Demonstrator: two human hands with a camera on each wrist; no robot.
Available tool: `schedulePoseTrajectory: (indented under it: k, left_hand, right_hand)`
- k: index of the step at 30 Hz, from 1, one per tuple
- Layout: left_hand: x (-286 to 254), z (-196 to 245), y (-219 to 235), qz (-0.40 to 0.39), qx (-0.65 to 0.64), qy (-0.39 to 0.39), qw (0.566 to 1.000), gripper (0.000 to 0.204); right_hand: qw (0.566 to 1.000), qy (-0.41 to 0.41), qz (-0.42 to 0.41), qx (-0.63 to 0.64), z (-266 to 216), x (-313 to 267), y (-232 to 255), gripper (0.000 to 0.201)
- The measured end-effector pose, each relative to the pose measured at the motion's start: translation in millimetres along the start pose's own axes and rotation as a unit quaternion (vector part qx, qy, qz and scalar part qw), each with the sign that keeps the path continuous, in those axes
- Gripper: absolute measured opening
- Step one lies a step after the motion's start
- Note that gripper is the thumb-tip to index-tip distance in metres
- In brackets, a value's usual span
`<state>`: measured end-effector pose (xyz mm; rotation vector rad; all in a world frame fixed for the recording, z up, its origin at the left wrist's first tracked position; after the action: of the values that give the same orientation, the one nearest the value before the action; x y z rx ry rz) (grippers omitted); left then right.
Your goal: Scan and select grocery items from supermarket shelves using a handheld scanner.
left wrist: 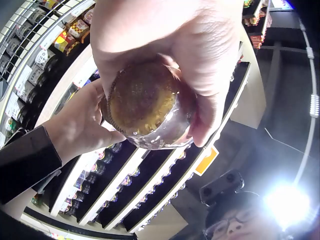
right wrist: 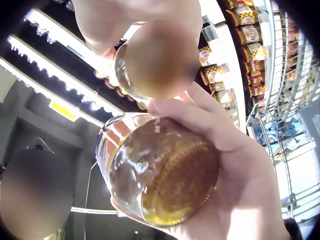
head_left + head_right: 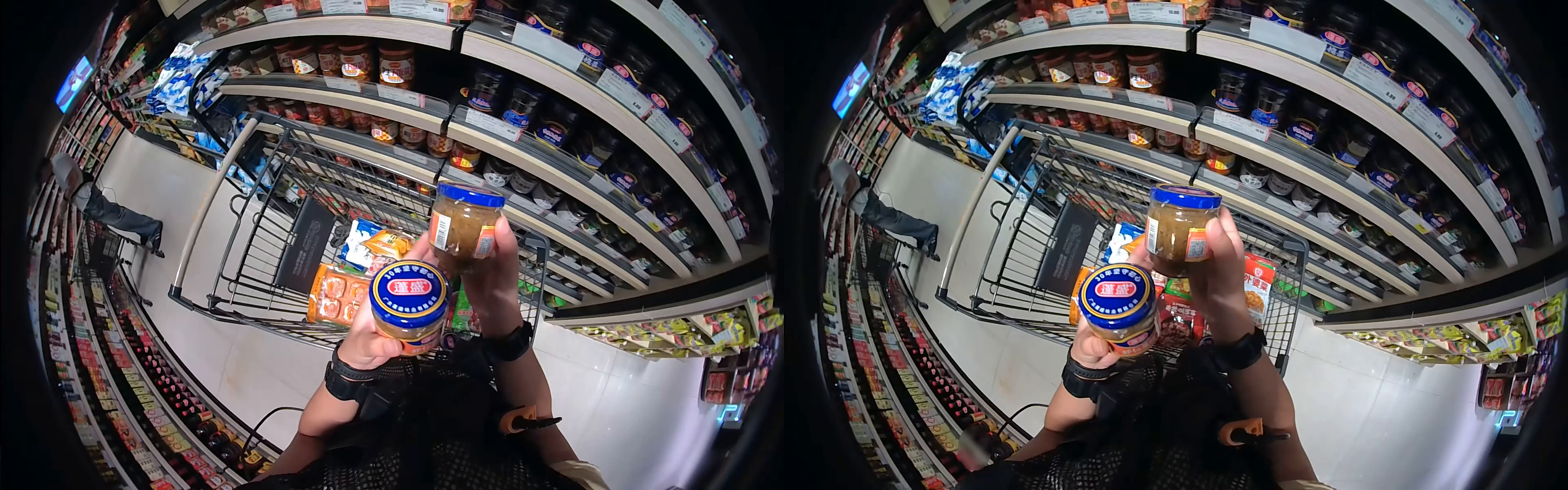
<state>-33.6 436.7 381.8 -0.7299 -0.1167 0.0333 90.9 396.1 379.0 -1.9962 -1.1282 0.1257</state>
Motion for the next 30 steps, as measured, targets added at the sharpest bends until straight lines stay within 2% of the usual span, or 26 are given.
schedulePoseTrajectory:
  k: [2, 4, 6, 7, 8, 10, 11, 12, 14, 18, 20, 22, 23, 25, 26, 28, 29, 30]
  left_hand:
    - [-3.9, -2.3, 6.3, 0.028, -0.001, 0.007, 1.000, 0.120]
    - [2.9, -2.4, 4.8, 0.018, -0.002, 0.008, 1.000, 0.118]
    - [16.3, 7.6, -6.1, -0.047, 0.060, -0.046, 0.996, 0.117]
    - [16.5, 6.3, -10.8, -0.058, 0.066, -0.017, 0.996, 0.115]
    - [17.0, 3.9, -7.9, -0.059, 0.066, -0.016, 0.996, 0.115]
    - [18.4, 2.0, -4.9, -0.080, 0.086, -0.040, 0.992, 0.114]
    - [18.1, 3.1, -4.8, -0.077, 0.092, -0.039, 0.992, 0.112]
    - [18.1, 2.2, -5.0, -0.079, 0.091, -0.038, 0.992, 0.112]
    - [17.7, 1.0, -2.2, -0.061, 0.076, -0.041, 0.994, 0.112]
    - [19.7, 1.9, -3.4, -0.060, 0.044, -0.043, 0.996, 0.111]
    - [19.1, -1.2, -1.9, -0.069, 0.037, -0.034, 0.996, 0.110]
    - [16.6, -1.0, -2.8, -0.054, 0.030, -0.032, 0.998, 0.110]
    - [16.2, -0.8, -2.7, -0.048, 0.021, -0.034, 0.998, 0.109]
    - [9.9, -4.2, 4.5, -0.031, 0.014, -0.025, 0.999, 0.104]
    - [10.4, -3.8, 4.0, -0.032, 0.014, -0.026, 0.999, 0.104]
    - [11.1, -3.3, 3.0, -0.034, 0.005, -0.027, 0.999, 0.100]
    - [7.9, -8.8, 7.8, -0.027, -0.009, -0.012, 1.000, 0.094]
    - [7.9, -8.5, 7.5, -0.027, -0.009, -0.013, 1.000, 0.094]
  right_hand:
    - [0.997, -0.011, 0.060, 0.053, 5.5, 2.1, 14.5, 0.051]
    - [0.994, -0.032, 0.070, 0.076, 9.6, 1.0, 10.1, 0.053]
    - [0.992, -0.024, 0.073, -0.096, 2.9, -1.9, 4.0, 0.058]
    - [0.987, -0.048, 0.077, -0.135, -1.5, -4.4, -0.1, 0.067]
    - [0.987, -0.048, 0.078, -0.135, -1.8, -7.0, 1.7, 0.067]
    - [0.993, -0.051, 0.058, -0.088, 4.0, -10.1, 4.8, 0.069]
    - [0.996, -0.060, 0.058, -0.023, 17.1, -12.4, 14.3, 0.073]
    - [0.996, -0.060, 0.060, -0.024, 18.7, -12.8, 17.1, 0.073]
    - [0.998, -0.036, 0.012, 0.056, 19.0, -10.2, 10.2, 0.078]
    - [0.992, -0.015, 0.021, 0.121, 17.7, -16.4, 8.0, 0.080]
    - [0.993, -0.008, 0.043, 0.107, 14.4, -15.9, 8.6, 0.079]
    - [0.989, -0.004, -0.067, 0.130, 8.2, -8.0, -6.8, 0.075]
    - [0.989, -0.003, -0.068, 0.130, 9.7, -7.7, -5.7, 0.075]
    - [0.987, -0.045, 0.042, 0.149, 25.5, -11.0, 16.1, 0.072]
    - [0.987, -0.045, 0.042, 0.148, 25.4, -8.7, 17.1, 0.072]
    - [0.986, -0.014, -0.041, 0.161, 16.1, 1.5, 1.3, 0.073]
    - [0.997, 0.017, 0.004, 0.076, 10.3, -3.5, 2.6, 0.076]
    - [0.997, 0.017, 0.004, 0.076, 8.2, -2.8, -2.0, 0.076]
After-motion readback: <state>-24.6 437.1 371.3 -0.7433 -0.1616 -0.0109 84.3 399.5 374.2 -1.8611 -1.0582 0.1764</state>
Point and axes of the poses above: each hand's wrist, its own x-axis towards the middle knuckle, its own y-axis out of the back of the hand, z = x × y, the point moved 9 cm from there along x, towards the middle knuckle, and after that the axes turned 11 degrees about -z, right-handed, at the moved point
